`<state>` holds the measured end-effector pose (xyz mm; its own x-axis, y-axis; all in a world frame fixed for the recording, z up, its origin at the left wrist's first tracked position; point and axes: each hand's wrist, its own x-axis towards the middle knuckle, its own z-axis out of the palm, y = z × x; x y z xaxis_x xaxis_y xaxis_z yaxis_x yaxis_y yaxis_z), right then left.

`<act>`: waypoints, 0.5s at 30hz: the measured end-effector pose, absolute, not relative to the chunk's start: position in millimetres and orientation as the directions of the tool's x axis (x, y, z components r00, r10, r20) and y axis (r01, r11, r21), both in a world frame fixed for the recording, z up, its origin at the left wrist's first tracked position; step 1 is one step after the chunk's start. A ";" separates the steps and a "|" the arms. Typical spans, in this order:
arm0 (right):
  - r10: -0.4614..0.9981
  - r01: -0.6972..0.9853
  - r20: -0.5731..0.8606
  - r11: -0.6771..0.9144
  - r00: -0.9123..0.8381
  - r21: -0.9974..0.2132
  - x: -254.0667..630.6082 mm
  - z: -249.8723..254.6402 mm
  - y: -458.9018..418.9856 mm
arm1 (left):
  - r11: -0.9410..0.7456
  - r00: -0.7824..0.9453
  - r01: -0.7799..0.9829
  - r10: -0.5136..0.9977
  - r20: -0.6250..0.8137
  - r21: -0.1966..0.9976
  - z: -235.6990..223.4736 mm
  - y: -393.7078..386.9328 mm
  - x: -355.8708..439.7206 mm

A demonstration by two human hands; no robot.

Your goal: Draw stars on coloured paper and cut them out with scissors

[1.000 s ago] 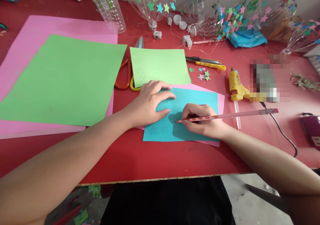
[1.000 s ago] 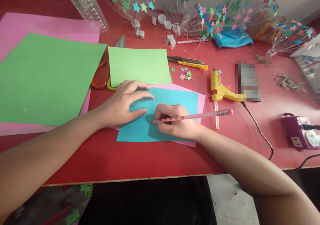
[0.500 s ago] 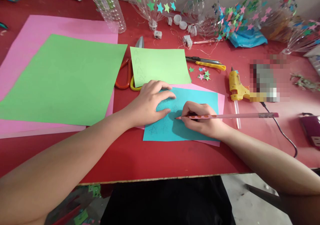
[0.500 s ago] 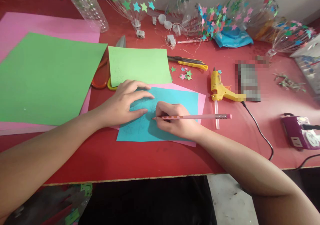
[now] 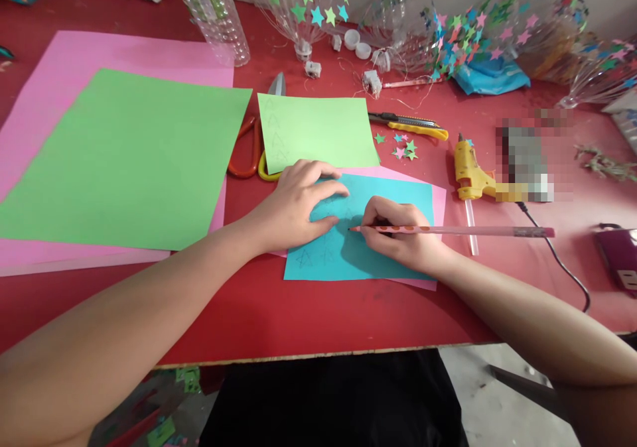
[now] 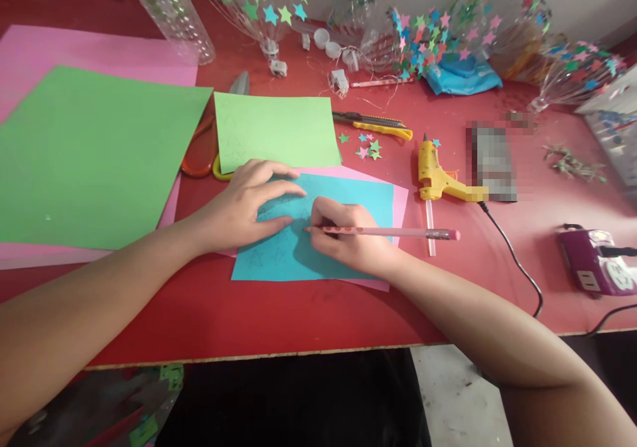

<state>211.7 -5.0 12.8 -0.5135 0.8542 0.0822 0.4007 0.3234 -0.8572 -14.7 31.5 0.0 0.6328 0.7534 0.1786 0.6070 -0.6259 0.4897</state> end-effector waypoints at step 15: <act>0.832 0.379 0.045 0.299 -0.552 -0.876 213.3 16.3 -4.1 | -0.649 0.645 0.590 0.736 0.203 0.480 -1.6 32.3 -15.5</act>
<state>213.3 -4.1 16.3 -0.5524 0.8324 0.0449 0.3790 0.2988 -0.8758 -15.5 32.3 -1.6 0.6454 0.7365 0.2025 0.5899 -0.6491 0.4803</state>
